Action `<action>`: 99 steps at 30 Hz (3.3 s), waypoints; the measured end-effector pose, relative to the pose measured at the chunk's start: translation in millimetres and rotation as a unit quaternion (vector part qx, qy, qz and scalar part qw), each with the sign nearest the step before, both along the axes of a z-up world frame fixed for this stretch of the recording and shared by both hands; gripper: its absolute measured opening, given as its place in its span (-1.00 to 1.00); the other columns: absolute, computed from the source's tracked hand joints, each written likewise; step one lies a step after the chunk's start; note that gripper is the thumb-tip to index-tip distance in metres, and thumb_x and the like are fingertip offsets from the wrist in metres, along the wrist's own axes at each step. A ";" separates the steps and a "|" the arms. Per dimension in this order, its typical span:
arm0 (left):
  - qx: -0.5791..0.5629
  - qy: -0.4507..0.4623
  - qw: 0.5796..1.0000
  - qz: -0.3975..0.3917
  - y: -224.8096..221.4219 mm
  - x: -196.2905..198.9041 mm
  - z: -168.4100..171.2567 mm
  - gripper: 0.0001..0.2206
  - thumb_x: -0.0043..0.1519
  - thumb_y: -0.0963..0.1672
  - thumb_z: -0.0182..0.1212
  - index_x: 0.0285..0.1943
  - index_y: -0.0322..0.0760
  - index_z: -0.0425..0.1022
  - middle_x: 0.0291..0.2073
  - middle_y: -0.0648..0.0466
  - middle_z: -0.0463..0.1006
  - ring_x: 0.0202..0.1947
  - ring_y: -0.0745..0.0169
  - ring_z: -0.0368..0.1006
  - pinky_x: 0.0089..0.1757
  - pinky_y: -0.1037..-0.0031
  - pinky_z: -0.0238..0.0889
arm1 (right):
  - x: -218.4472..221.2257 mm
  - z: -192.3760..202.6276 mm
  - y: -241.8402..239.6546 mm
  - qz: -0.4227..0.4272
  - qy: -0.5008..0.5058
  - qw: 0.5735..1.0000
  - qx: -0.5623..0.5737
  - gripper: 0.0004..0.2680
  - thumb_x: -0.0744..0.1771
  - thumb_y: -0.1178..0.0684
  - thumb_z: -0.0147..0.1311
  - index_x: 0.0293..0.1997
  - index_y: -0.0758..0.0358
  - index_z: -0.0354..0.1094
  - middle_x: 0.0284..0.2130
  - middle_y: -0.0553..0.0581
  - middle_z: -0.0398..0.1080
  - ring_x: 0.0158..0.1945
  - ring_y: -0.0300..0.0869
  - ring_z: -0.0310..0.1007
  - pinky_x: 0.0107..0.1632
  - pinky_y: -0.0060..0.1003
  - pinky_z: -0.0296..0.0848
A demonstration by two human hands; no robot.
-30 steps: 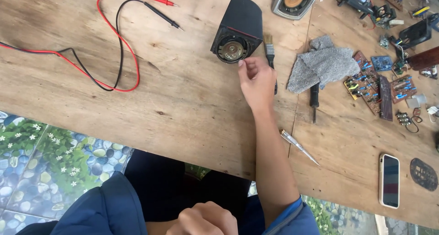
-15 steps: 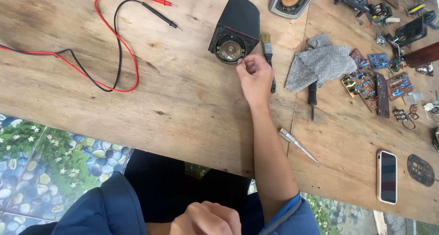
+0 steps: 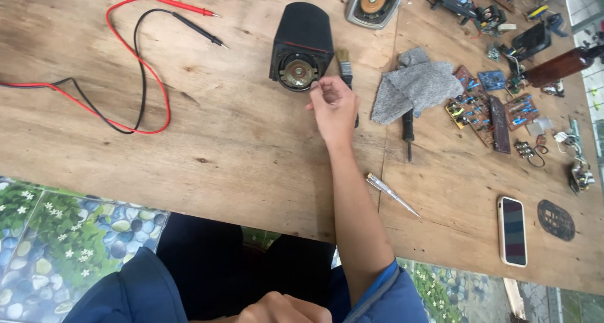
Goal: The person is inspecting a small speaker driver, cleaning it with a brush, and attempting to reassemble it into its plastic housing on a workbench.
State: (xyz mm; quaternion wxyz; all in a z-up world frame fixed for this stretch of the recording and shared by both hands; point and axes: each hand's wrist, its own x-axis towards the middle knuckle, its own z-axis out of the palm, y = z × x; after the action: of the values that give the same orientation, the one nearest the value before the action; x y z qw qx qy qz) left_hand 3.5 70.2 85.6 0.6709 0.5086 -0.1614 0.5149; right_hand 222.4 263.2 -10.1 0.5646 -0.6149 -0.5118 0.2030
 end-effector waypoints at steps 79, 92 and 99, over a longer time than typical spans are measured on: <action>0.255 0.636 0.647 0.335 211.1 8.9 -35.9 -0.51 0.10 0.10 0.44 0.13 -0.17 0.57 0.00 0.04 0.40 -0.25 -0.25 0.51 -0.27 -0.12 0.35 | 4.9 23.7 -5.7 0.090 -0.272 0.958 0.020 -0.54 0.46 0.12 0.14 0.52 -0.12 -0.04 0.40 0.23 0.10 -0.19 -0.37 0.33 -0.23 -0.60 0.47; 0.282 0.663 0.563 0.405 202.5 19.4 -33.3 -0.49 0.11 0.18 0.38 -0.04 -0.23 0.60 -0.13 -0.07 0.47 -0.37 -0.39 0.53 -0.41 -0.17 0.36 | -7.7 9.6 14.7 0.007 -0.225 0.971 0.086 -0.58 0.46 0.13 0.21 0.48 -0.10 0.08 -0.50 -0.11 0.40 -0.46 -0.41 0.38 -0.19 -0.46 0.57; 0.222 0.649 0.611 0.396 204.1 20.4 -38.2 -0.56 -0.03 0.09 0.39 -0.23 -0.25 0.40 -0.15 -0.04 0.41 -0.32 -0.44 0.45 -0.36 -0.17 0.25 | -4.9 9.0 13.8 0.040 -0.166 0.981 0.091 -0.67 0.49 -0.13 -0.01 0.46 -0.03 0.08 -0.22 0.05 0.63 -0.33 -0.34 0.55 -0.32 -0.58 0.54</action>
State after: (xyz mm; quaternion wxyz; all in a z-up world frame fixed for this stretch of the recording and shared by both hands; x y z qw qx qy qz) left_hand 23.9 274.3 47.4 0.1983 0.8574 0.4240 0.2141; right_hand 217.5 277.0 -1.2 0.5172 -0.5652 -0.6385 0.0729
